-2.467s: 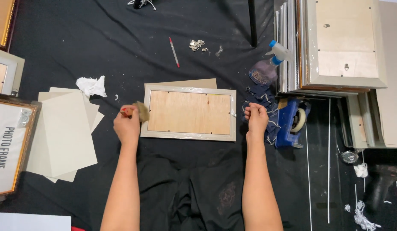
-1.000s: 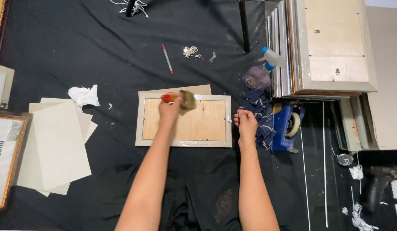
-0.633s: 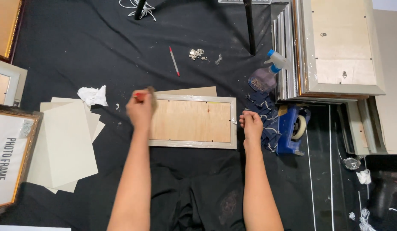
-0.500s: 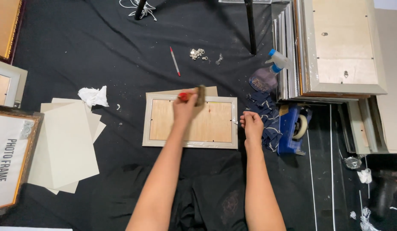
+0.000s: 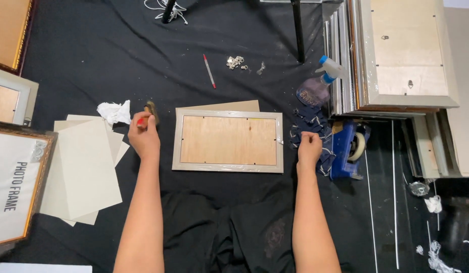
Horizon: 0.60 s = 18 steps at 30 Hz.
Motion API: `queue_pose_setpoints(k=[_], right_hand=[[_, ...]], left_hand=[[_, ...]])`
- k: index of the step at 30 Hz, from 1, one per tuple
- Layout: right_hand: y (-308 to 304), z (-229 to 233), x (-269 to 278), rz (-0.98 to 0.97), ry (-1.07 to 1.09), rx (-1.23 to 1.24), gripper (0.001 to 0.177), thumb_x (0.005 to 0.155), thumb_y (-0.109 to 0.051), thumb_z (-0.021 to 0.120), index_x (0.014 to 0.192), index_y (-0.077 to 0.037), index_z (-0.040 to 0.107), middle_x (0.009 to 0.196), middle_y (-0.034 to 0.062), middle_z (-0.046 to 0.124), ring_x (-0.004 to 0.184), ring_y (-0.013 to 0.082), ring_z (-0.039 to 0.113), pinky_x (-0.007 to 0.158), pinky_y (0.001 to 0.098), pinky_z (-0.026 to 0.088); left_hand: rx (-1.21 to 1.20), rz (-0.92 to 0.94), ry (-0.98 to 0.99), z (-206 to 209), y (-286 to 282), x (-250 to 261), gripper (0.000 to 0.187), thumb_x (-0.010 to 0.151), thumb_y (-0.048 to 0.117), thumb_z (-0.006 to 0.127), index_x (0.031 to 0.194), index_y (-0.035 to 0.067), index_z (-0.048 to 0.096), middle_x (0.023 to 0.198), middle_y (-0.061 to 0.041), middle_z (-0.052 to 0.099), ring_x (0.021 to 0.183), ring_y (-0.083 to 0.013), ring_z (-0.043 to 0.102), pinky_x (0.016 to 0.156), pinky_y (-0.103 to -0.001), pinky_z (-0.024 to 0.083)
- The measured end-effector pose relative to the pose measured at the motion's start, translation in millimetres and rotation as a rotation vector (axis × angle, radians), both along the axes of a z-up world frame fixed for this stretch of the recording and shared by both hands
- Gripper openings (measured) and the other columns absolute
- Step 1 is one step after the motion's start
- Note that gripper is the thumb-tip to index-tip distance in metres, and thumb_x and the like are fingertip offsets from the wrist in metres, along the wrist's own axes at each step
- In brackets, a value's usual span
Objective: Securing the wooden backing into a picture frame and cleaning the assembly with a cloth and brush.
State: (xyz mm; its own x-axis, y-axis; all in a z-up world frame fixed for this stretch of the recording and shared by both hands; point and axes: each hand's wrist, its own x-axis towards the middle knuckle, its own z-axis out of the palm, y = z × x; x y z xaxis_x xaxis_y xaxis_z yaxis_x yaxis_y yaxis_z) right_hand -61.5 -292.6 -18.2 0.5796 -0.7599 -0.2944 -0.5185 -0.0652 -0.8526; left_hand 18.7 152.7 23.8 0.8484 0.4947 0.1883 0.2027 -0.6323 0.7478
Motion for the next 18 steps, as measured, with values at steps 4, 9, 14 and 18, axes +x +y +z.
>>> queue_pose_setpoints(k=[4, 9, 14, 18], right_hand=[[-9, -16, -8, 0.068, 0.198, -0.211, 0.030, 0.101, -0.012, 0.055, 0.131, -0.016, 0.058, 0.145, 0.0130, 0.043, 0.132, 0.0382, 0.042, 0.111, 0.0467, 0.038], [-3, -13, -13, 0.239, 0.286, -0.201, 0.054, 0.103, -0.004, 0.052, 0.156, -0.007, 0.040, 0.162, 0.0221, 0.030, 0.146, 0.0443, 0.034, 0.120, 0.0536, 0.034], [13, 1, -22, 0.304, 0.279, -0.321, 0.072, 0.105, -0.010, 0.058, 0.165, -0.008, 0.018, 0.148, 0.0293, 0.045, 0.136, 0.0446, 0.050, 0.106, 0.0579, 0.048], [-1, -37, -21, 0.311, 0.516, -0.670, 0.044, 0.098, -0.028, 0.067, 0.136, -0.018, 0.049, 0.122, 0.0121, 0.062, 0.115, 0.0346, 0.056, 0.095, 0.0494, 0.045]], left_hand=[[0.349, -0.501, -0.063, -27, 15, -21, 0.019, 0.099, 0.014, 0.069, 0.116, 0.018, 0.062, 0.142, -0.002, 0.060, 0.136, -0.0260, 0.053, 0.120, -0.036, 0.038], [0.864, -0.671, 0.220, -58, 48, -55, 0.036, 0.094, 0.011, 0.065, 0.127, 0.023, 0.058, 0.157, 0.006, 0.047, 0.144, -0.0173, 0.046, 0.126, -0.036, 0.033], [0.913, -0.598, 0.310, -62, 48, -74, 0.023, 0.096, 0.016, 0.065, 0.117, 0.023, 0.062, 0.157, 0.010, 0.050, 0.149, -0.0217, 0.042, 0.124, -0.045, 0.036], [0.567, -0.459, 0.381, -47, 11, -83, 0.030, 0.093, 0.018, 0.068, 0.122, 0.023, 0.064, 0.160, 0.000, 0.044, 0.150, -0.0316, 0.035, 0.120, -0.056, 0.032]])
